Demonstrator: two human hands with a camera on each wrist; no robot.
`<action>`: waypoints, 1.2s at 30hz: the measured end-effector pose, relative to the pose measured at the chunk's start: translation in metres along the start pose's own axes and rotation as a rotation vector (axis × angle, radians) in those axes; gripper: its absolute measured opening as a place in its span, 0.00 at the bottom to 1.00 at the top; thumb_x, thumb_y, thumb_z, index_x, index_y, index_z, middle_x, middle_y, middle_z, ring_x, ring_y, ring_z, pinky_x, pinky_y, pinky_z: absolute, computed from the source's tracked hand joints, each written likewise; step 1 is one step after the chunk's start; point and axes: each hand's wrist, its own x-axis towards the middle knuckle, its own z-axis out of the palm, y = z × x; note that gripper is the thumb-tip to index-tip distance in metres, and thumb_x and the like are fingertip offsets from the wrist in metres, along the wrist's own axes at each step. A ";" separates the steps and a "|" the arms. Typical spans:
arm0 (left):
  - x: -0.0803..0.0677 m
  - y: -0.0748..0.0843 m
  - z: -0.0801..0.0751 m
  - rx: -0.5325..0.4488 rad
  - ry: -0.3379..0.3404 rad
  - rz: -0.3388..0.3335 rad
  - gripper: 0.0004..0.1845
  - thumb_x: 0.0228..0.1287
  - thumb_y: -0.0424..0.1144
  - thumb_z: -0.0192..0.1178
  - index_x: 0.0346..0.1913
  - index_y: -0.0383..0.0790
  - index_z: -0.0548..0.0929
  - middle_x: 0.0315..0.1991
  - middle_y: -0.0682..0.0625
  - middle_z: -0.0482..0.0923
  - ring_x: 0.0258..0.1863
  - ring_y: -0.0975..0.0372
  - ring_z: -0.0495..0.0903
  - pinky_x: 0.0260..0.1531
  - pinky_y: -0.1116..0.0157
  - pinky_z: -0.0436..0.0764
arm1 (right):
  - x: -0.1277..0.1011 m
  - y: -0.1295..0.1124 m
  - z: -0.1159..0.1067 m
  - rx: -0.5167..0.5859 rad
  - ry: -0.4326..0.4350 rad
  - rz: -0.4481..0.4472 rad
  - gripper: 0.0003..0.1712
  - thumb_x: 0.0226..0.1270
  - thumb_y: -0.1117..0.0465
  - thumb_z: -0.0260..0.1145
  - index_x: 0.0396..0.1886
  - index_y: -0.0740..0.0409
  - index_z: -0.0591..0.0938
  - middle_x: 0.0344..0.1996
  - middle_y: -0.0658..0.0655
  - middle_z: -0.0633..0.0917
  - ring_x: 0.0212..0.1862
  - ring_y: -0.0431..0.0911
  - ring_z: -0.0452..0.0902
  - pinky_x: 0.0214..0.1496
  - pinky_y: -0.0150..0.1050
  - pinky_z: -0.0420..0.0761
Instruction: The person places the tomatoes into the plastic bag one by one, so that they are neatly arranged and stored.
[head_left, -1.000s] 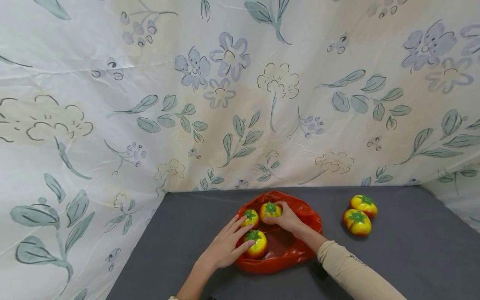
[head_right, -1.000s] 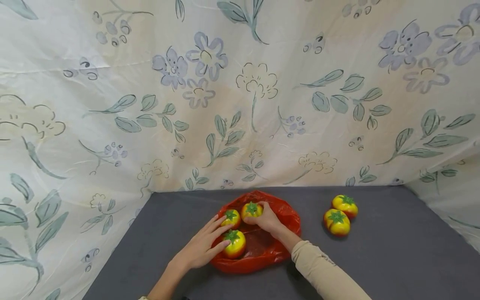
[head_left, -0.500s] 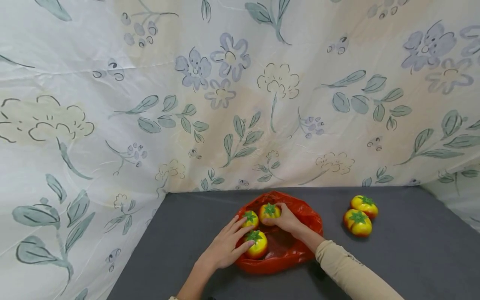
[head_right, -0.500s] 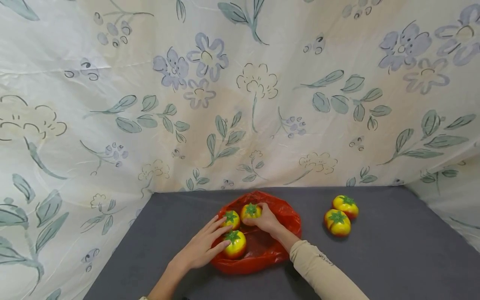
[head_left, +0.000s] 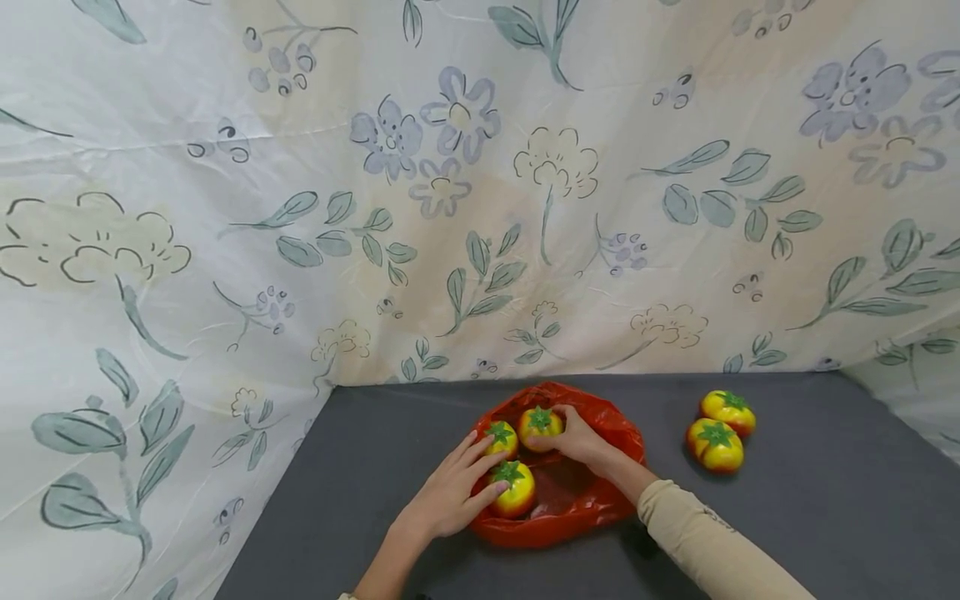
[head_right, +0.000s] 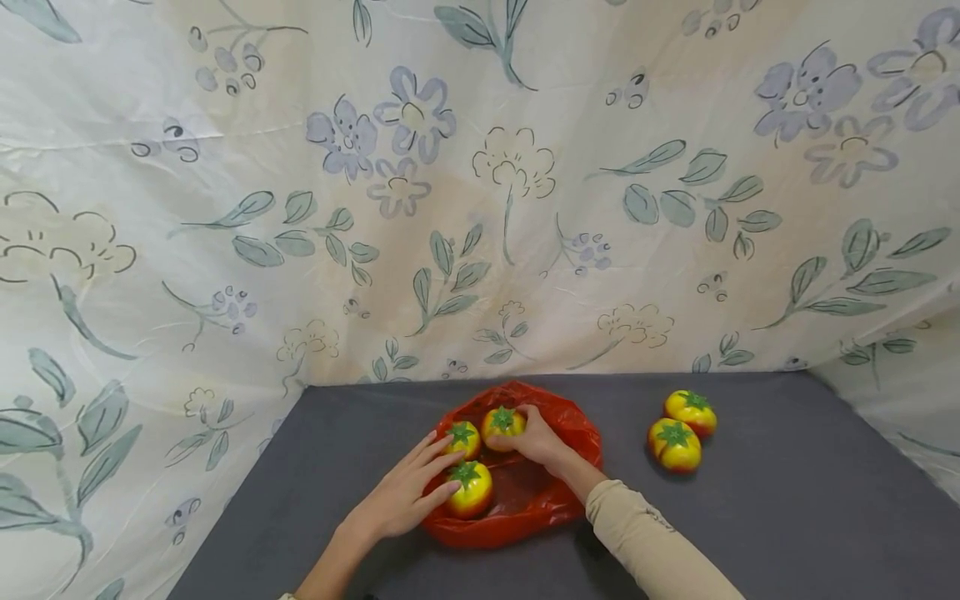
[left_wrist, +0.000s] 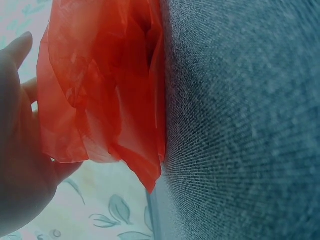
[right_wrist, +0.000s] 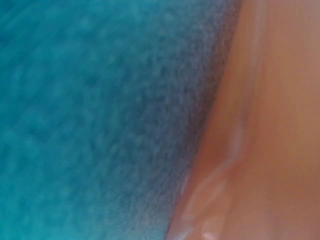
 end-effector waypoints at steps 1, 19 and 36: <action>0.000 0.000 0.000 0.000 -0.001 -0.001 0.32 0.70 0.64 0.40 0.69 0.50 0.69 0.72 0.48 0.57 0.73 0.53 0.45 0.66 0.46 0.53 | -0.001 0.000 -0.001 0.007 -0.006 0.002 0.53 0.55 0.50 0.74 0.68 0.69 0.54 0.58 0.68 0.68 0.54 0.57 0.69 0.60 0.54 0.69; 0.001 -0.011 0.000 0.062 0.031 -0.009 0.31 0.70 0.62 0.43 0.67 0.47 0.71 0.70 0.46 0.60 0.72 0.53 0.49 0.65 0.45 0.55 | -0.020 0.002 -0.007 0.067 -0.018 0.046 0.48 0.60 0.54 0.71 0.68 0.69 0.53 0.55 0.71 0.66 0.54 0.59 0.68 0.53 0.54 0.75; 0.002 -0.018 0.000 0.096 0.051 0.023 0.32 0.70 0.61 0.46 0.67 0.44 0.71 0.71 0.45 0.59 0.72 0.52 0.49 0.64 0.44 0.54 | -0.034 -0.015 -0.034 0.116 -0.124 0.077 0.46 0.64 0.53 0.68 0.71 0.65 0.52 0.59 0.71 0.66 0.58 0.60 0.68 0.56 0.53 0.74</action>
